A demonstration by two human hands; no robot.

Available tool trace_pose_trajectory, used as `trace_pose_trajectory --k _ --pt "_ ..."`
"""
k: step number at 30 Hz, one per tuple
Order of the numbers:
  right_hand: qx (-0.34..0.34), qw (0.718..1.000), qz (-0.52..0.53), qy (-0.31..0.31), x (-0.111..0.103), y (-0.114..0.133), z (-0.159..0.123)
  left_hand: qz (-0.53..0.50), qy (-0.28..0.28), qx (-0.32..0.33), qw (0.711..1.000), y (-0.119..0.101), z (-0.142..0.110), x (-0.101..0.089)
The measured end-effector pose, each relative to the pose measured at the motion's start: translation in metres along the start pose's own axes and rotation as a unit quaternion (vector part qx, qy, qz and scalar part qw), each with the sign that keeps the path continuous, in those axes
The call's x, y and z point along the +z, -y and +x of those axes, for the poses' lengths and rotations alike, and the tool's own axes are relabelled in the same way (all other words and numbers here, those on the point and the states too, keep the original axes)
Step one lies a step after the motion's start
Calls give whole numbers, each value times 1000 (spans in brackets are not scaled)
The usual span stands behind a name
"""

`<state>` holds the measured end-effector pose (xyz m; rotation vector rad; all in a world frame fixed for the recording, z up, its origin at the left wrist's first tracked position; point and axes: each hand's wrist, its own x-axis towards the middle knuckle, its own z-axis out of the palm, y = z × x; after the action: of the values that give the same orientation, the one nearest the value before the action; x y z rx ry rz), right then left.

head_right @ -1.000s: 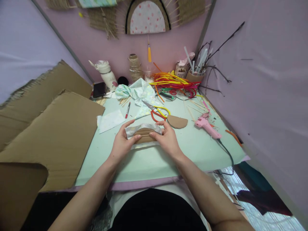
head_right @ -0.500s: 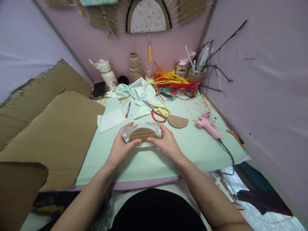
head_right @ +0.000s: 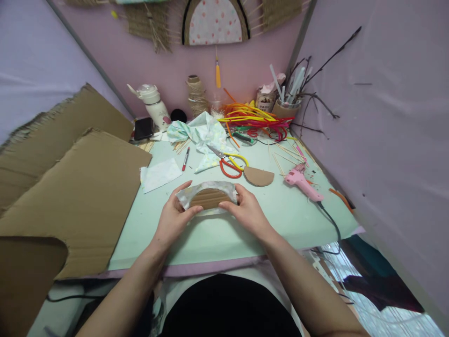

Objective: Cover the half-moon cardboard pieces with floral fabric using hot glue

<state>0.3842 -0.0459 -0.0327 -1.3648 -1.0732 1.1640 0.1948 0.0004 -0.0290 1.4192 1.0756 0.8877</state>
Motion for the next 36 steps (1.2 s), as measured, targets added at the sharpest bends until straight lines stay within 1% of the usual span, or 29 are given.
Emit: trace_pose_trajectory --k 3,5,7,11,15,17,22,26,29,32,34,36 --pt "-2 999 -38 -17 -2 0 -2 -9 -11 -4 1000 0 -3 0" --pt "-5 998 -52 -16 -3 1 -4 -5 -12 -9 1000 -3 -4 -2" --pt "-9 998 -59 -1 -4 3 -7 2 5 -16 1000 -8 -4 -5" --pt "-14 995 -85 48 -2 9 -11 -13 58 -43 997 -15 0 -10" --pt "-37 988 -133 65 1 16 -13 -19 65 -56 996 -17 1 -6" --pt "-61 986 -146 56 3 20 -11 -8 64 -48 997 -19 0 -3" --pt "-103 983 -150 10 10 26 -8 23 52 -32 998 -26 -4 2" --pt "-138 978 -155 1 12 26 -8 52 37 -19 998 -29 -5 2" --pt "-110 985 -136 -7 9 24 -8 40 49 -36 997 -24 -4 -1" --pt "-57 993 -105 -22 5 22 -7 2 72 -83 994 -15 -4 -4" --pt "-25 997 -80 -4 3 20 -6 -6 62 -103 993 -10 -3 -5" --pt "1 998 -59 24 3 19 -6 -1 37 -100 994 -8 -3 -5"
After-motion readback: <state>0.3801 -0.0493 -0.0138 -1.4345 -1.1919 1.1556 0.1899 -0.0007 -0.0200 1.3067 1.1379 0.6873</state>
